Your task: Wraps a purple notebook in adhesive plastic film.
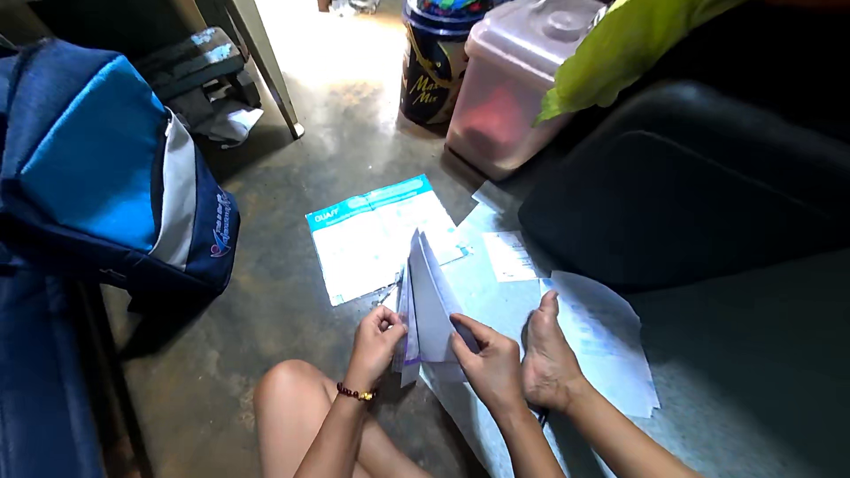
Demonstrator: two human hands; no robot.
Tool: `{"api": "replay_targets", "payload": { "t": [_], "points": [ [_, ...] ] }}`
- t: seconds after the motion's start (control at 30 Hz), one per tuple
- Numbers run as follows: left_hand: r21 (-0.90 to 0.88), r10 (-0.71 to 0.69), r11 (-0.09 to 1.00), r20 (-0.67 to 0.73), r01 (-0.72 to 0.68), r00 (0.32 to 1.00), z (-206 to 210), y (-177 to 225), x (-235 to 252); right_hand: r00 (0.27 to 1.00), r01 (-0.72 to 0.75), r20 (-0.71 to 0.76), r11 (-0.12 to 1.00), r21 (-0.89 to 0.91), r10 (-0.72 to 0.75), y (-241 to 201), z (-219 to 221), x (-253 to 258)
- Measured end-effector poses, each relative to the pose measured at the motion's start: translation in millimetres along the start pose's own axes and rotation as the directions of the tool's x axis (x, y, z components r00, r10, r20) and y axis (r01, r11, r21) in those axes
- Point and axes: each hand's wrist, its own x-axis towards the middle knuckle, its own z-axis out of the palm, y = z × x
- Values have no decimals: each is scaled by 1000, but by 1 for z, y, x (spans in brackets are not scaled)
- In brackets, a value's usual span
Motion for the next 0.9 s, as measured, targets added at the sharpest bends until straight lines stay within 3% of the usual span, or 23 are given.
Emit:
{"api": "replay_targets", "payload": {
  "t": [0.07, 0.2, 0.37, 0.6, 0.67, 0.73, 0.8, 0.9],
  "points": [
    [5, 7, 1000, -35, -7, 999, -3, 1, -1, 999, -35, -43, 999, -38, 33, 0, -6, 3],
    [-17, -30, 999, -74, 29, 997, -18, 2, 0, 969, -245, -44, 964, -104, 241, 5, -24, 9],
    [123, -105, 984, -164, 126, 981, -39, -9, 12, 912, -399, -2, 888, -228, 410, 41, -22, 9],
    [464, -231, 833, -207, 303, 951, -50, -11, 31, 898, -384, 40, 826, -414, 438, 81, -11, 21],
    [436, -269, 838, -191, 327, 944, -54, -12, 34, 934, -263, 86, 830, -492, 347, 91, -13, 15],
    [341, -320, 865, -192, 369, 928, -58, -16, 37, 992, 121, 93, 856, -503, -86, 124, -7, 0],
    [246, -397, 867, -187, 434, 899, -61, -21, 38, 992, 124, 74, 935, -331, -106, 95, 14, -9],
    [162, -480, 850, -151, 501, 864, -66, -27, 35, 955, 262, 166, 962, -80, -247, 76, 49, -36]
  ]
}}
